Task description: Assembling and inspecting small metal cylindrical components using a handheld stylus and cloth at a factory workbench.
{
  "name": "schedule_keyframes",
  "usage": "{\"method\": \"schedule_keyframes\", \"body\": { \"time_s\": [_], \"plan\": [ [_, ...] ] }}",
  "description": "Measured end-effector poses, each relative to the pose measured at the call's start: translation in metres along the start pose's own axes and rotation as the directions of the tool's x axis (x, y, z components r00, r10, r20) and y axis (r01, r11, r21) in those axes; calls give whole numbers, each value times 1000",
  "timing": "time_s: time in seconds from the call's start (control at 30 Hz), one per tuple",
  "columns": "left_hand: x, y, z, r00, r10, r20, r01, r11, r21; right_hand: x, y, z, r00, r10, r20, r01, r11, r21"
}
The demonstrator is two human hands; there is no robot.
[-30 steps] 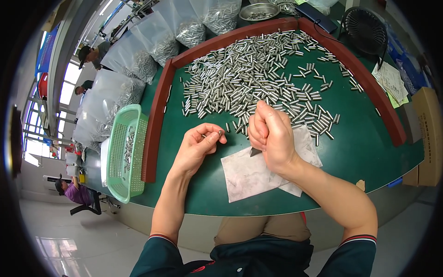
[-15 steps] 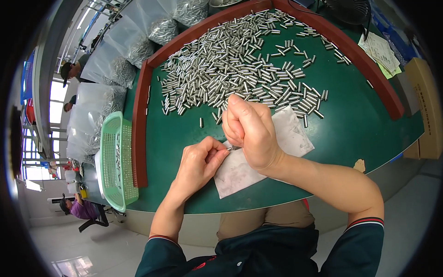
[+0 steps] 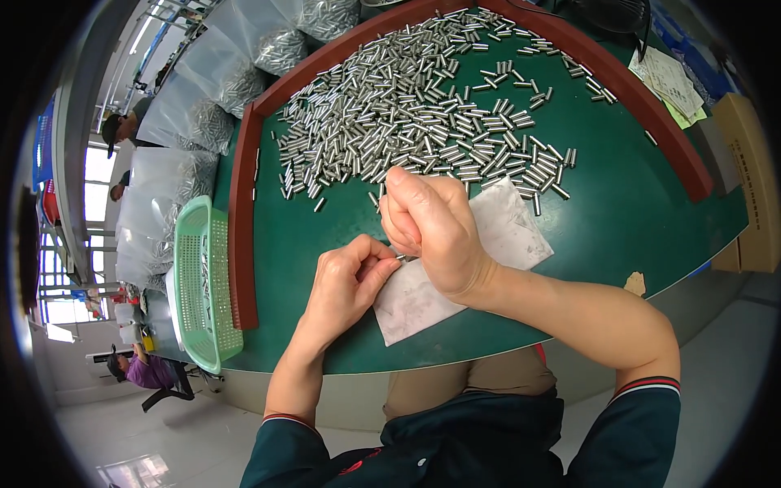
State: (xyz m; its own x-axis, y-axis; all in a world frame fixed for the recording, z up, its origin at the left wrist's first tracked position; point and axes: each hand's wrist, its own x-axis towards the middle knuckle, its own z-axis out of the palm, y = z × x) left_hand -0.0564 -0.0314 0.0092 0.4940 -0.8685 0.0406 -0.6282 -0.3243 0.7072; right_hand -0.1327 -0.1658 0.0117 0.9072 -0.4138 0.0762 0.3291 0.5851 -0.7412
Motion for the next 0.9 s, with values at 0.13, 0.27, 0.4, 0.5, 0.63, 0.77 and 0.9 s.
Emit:
{"method": "schedule_keyframes", "body": {
  "time_s": [0.13, 0.27, 0.4, 0.5, 0.63, 0.77, 0.9],
  "plan": [
    [0, 1, 0, 1000, -4, 7, 4, 1000, -2, -1, 0, 1, 1000, -19, 9, 19, 1000, -3],
    [1, 0, 2, 999, -46, 29, 46, 999, -11, -4, 2, 3, 999, -48, 3, 48, 998, -31],
    [1, 0, 1, 999, -27, 17, 27, 1000, -3, -8, 6, 1, 996, -68, 55, 72, 995, -70],
    [2, -2, 2, 999, -35, 24, 36, 999, -29, -9, 6, 1, 996, -56, 69, 61, 996, -63],
    [4, 4, 2, 999, -31, 24, 32, 999, -18, -9, 8, 3, 992, -110, 57, 117, 984, -138],
    [3, 3, 1, 1000, 19, -16, -19, 1000, 4, -8, 10, 4, 994, -99, 44, 103, 988, -112],
    [0, -4, -12, 987, -159, -17, 149, 953, -264, -4, 4, 4, 999, -47, -29, 44, 996, -73]
  ]
}}
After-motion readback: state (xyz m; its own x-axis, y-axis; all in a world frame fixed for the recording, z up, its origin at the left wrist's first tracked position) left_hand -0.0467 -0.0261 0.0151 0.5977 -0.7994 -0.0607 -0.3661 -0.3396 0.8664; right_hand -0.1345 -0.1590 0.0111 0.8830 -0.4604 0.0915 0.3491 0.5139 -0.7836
